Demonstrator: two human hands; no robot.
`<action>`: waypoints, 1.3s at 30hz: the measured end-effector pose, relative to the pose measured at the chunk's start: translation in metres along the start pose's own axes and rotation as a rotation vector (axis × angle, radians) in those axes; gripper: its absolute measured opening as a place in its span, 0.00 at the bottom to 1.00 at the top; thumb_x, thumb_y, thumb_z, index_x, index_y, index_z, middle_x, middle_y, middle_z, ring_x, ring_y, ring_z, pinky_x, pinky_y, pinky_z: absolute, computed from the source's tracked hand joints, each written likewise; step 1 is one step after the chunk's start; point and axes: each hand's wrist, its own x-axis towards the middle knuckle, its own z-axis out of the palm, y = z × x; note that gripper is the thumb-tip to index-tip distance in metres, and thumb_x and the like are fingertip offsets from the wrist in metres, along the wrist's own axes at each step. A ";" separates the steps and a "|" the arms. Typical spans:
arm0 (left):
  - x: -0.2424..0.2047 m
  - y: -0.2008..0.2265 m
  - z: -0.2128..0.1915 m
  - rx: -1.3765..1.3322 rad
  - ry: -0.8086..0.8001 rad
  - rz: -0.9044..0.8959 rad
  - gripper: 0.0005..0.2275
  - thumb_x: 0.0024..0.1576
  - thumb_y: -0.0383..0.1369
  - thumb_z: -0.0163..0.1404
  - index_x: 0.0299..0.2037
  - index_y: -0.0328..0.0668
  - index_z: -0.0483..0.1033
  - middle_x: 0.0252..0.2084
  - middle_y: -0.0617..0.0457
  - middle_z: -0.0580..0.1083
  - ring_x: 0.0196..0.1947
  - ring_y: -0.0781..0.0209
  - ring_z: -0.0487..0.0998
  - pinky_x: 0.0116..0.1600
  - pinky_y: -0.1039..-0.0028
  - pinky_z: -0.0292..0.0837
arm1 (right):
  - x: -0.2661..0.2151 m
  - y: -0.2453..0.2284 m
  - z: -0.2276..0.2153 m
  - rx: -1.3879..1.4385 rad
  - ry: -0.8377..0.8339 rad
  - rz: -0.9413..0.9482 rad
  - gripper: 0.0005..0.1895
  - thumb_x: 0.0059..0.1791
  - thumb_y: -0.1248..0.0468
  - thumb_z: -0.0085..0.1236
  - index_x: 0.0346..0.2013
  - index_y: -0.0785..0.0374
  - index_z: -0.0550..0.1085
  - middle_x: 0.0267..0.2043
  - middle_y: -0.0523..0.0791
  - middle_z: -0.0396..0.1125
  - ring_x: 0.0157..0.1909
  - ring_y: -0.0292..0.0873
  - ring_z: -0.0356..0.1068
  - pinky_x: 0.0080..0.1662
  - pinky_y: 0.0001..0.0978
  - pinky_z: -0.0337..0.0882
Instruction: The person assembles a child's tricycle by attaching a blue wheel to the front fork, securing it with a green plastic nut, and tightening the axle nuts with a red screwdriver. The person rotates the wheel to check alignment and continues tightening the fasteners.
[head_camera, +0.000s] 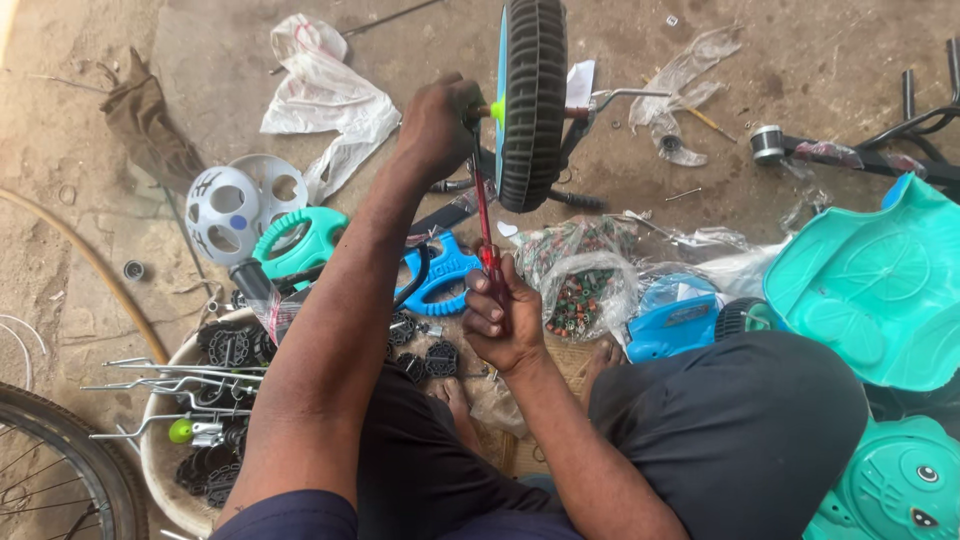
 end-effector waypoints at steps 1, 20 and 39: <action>0.001 0.001 -0.001 -0.002 -0.008 -0.012 0.06 0.52 0.19 0.52 0.35 0.38 0.79 0.36 0.43 0.76 0.38 0.41 0.78 0.41 0.56 0.70 | 0.001 -0.003 0.002 -0.067 0.017 -0.009 0.18 0.55 0.51 0.58 0.53 0.58 0.73 0.33 0.45 0.69 0.23 0.34 0.65 0.22 0.22 0.64; -0.005 -0.001 0.002 -0.012 0.014 0.018 0.10 0.54 0.19 0.53 0.45 0.36 0.77 0.42 0.43 0.77 0.41 0.43 0.79 0.44 0.57 0.71 | 0.001 0.007 0.019 0.012 -0.109 -0.097 0.25 0.55 0.55 0.60 0.62 0.65 0.68 0.37 0.47 0.71 0.27 0.37 0.72 0.27 0.25 0.73; -0.192 0.185 0.000 -0.795 -0.244 -0.843 0.21 0.62 0.44 0.45 0.61 0.40 0.72 0.31 0.46 0.74 0.30 0.51 0.74 0.35 0.58 0.71 | -0.049 -0.036 0.043 -0.840 0.131 -0.708 0.12 0.52 0.74 0.53 0.51 0.67 0.71 0.45 0.49 0.72 0.44 0.40 0.72 0.49 0.33 0.74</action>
